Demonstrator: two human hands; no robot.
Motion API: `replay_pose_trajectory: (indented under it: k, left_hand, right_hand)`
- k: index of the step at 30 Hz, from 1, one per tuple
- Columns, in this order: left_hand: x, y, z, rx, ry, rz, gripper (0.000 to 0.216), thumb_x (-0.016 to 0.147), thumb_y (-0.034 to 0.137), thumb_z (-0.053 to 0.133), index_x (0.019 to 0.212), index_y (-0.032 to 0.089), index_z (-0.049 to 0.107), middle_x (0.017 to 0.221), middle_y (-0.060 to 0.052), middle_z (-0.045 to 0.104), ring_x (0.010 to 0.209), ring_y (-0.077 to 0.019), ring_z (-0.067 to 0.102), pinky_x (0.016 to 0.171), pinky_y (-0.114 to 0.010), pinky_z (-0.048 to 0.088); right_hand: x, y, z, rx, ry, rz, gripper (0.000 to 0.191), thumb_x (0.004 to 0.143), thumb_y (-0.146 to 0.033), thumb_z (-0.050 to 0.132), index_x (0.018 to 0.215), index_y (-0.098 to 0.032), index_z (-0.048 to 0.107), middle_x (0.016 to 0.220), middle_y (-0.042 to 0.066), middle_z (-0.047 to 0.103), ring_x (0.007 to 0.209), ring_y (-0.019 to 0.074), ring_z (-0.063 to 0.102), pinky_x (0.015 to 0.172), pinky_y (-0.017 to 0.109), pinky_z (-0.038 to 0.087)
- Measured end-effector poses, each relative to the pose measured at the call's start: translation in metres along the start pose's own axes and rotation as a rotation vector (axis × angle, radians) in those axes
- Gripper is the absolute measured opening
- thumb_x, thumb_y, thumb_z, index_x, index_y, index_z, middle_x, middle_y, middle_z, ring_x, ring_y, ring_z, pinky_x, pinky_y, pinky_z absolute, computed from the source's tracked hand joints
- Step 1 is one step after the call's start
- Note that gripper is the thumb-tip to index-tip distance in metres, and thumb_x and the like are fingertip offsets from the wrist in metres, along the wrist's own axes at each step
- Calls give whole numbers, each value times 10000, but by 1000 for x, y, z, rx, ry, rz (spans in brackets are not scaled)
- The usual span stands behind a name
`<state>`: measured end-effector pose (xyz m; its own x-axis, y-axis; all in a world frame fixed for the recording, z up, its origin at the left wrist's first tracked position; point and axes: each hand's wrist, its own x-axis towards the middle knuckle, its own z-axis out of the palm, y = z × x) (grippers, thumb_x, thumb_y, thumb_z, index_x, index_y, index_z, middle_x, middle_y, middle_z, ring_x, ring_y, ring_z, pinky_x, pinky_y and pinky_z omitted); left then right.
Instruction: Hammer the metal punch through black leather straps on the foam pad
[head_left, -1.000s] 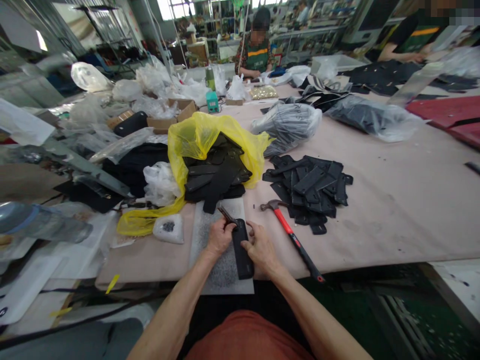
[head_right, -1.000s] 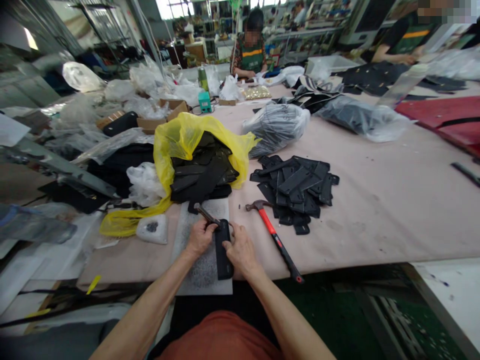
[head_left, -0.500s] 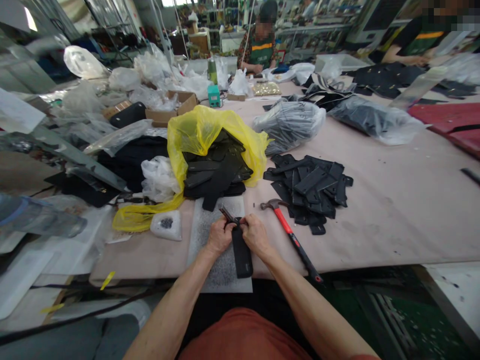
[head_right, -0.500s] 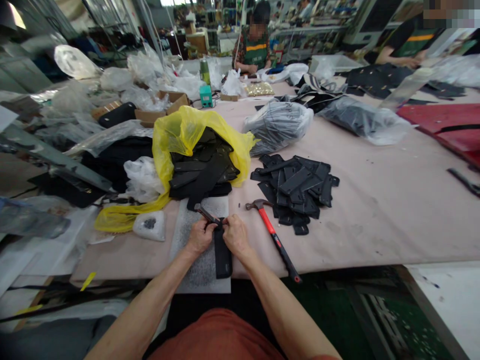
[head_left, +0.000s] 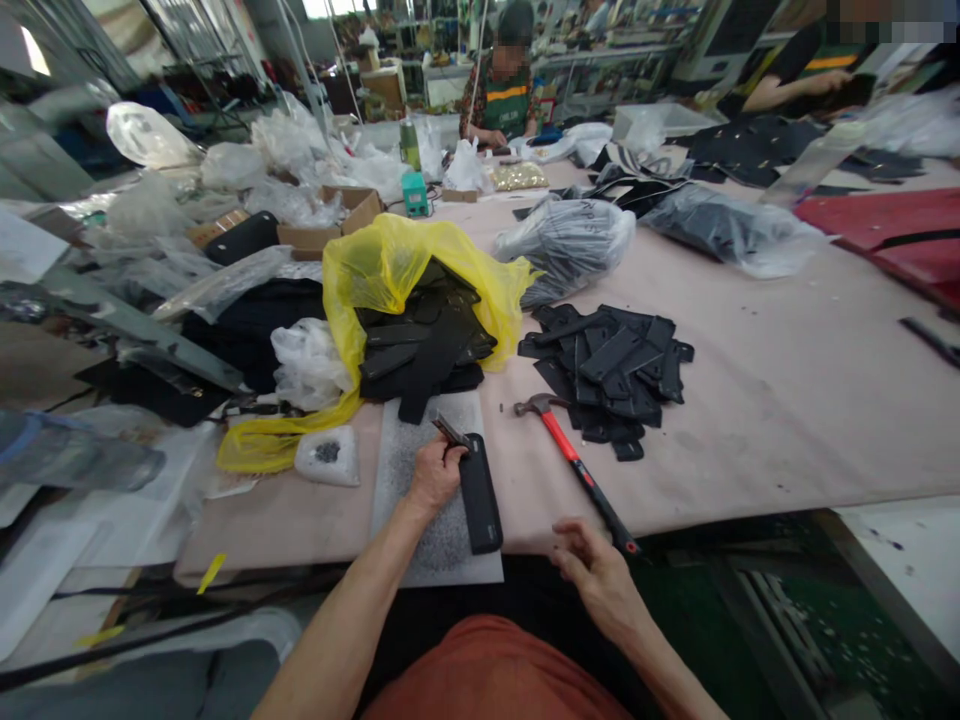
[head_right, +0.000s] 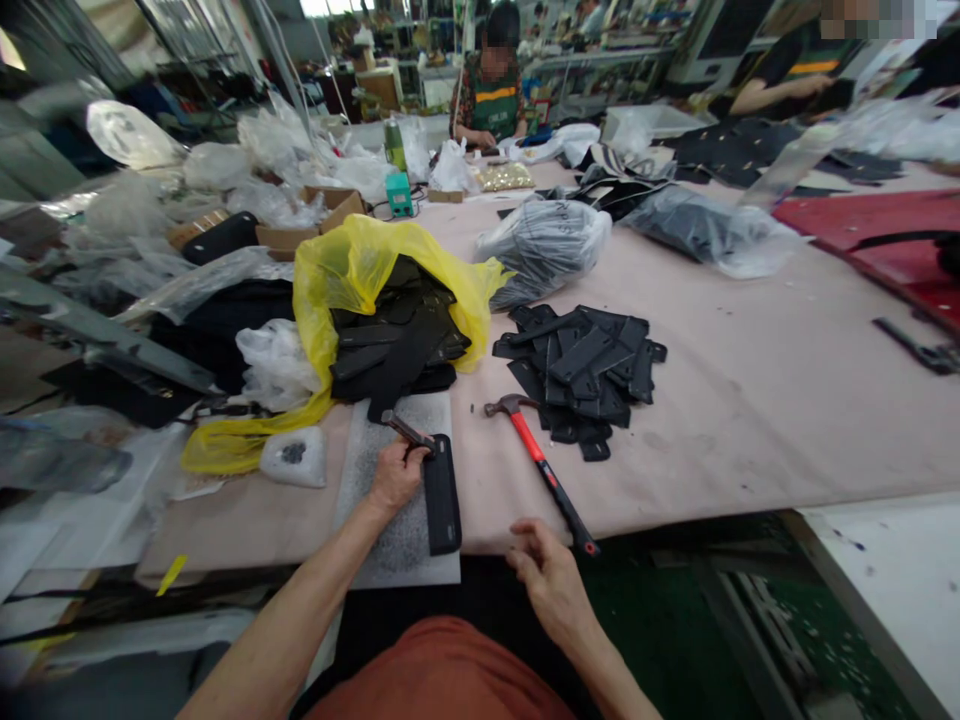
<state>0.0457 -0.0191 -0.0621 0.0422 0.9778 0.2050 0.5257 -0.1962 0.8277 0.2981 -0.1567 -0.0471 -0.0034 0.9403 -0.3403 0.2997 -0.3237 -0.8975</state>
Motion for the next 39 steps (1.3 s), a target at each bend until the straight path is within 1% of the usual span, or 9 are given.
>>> replay_pose_trajectory:
  k: [5, 8, 10, 12, 17, 21, 25, 33, 39]
  left_hand:
    - [0, 2, -1, -7, -2, -1, 186, 841, 176, 522, 946, 171, 675, 949, -75, 728, 901, -213, 681, 848, -342, 536]
    - [0, 2, -1, 0, 4, 10, 186, 838, 172, 528, 950, 175, 677, 959, -75, 730, 929, -218, 679, 866, -349, 533]
    - [0, 2, -1, 2, 5, 15, 184, 839, 173, 530, 952, 177, 675, 961, -73, 729, 930, -218, 679, 867, -348, 533]
    - [0, 1, 0, 1, 5, 12, 184, 843, 178, 530, 960, 175, 672, 963, -76, 728, 920, -217, 680, 857, -346, 535]
    - [0, 3, 0, -11, 2, 2, 178, 843, 175, 525, 943, 173, 672, 948, -74, 723, 907, -213, 677, 850, -338, 531]
    - [1, 5, -1, -11, 1, -10, 175, 837, 173, 526, 927, 172, 676, 942, -75, 722, 906, -216, 675, 849, -340, 525]
    - [1, 8, -2, -21, 5, -51, 159, 828, 184, 546, 899, 166, 687, 896, -73, 727, 867, -216, 680, 822, -336, 530]
    - [3, 13, -11, -130, 150, -91, 167, 841, 218, 563, 935, 176, 695, 943, -60, 735, 907, -200, 682, 860, -332, 532]
    - [0, 13, -19, -123, 119, -76, 172, 843, 240, 572, 938, 170, 697, 934, -59, 737, 895, -197, 684, 848, -317, 532]
  right_hand:
    - [-49, 90, -54, -352, 232, 337, 328, 796, -575, 463, 711, -296, 613, 654, 66, 642, 602, 258, 632, 606, 402, 481]
    - [-67, 140, -78, -620, 277, 496, 315, 755, -517, 439, 500, -342, 492, 599, 124, 622, 626, 336, 661, 602, 475, 468]
    - [-72, 161, -83, -655, 305, 478, 133, 676, -386, 468, 579, -337, 544, 673, 141, 657, 670, 344, 678, 612, 477, 487]
    - [-69, 165, -77, -641, 312, 380, 209, 603, -293, 466, 744, -293, 621, 814, 136, 701, 755, 318, 697, 672, 445, 522]
    - [-38, 104, -35, -521, 318, 193, 295, 798, -328, 409, 918, -227, 658, 947, 86, 729, 857, 248, 696, 788, 371, 534]
    - [-11, 27, 8, -378, 237, -213, 351, 898, -400, 483, 1145, -190, 620, 1061, 110, 692, 940, 232, 662, 845, 366, 527]
    - [13, -22, 48, -546, 76, -562, 578, 848, -350, 616, 1385, -196, 468, 1419, 138, 480, 1288, 292, 449, 1045, 479, 397]
    - [75, -41, 95, -781, 131, -528, 469, 958, -249, 399, 1416, -152, 419, 1502, 145, 379, 1372, 273, 338, 1087, 510, 295]
    - [131, -70, 107, -745, 177, -472, 475, 945, -234, 398, 1417, -181, 417, 1509, 136, 370, 1356, 309, 352, 1076, 571, 260]
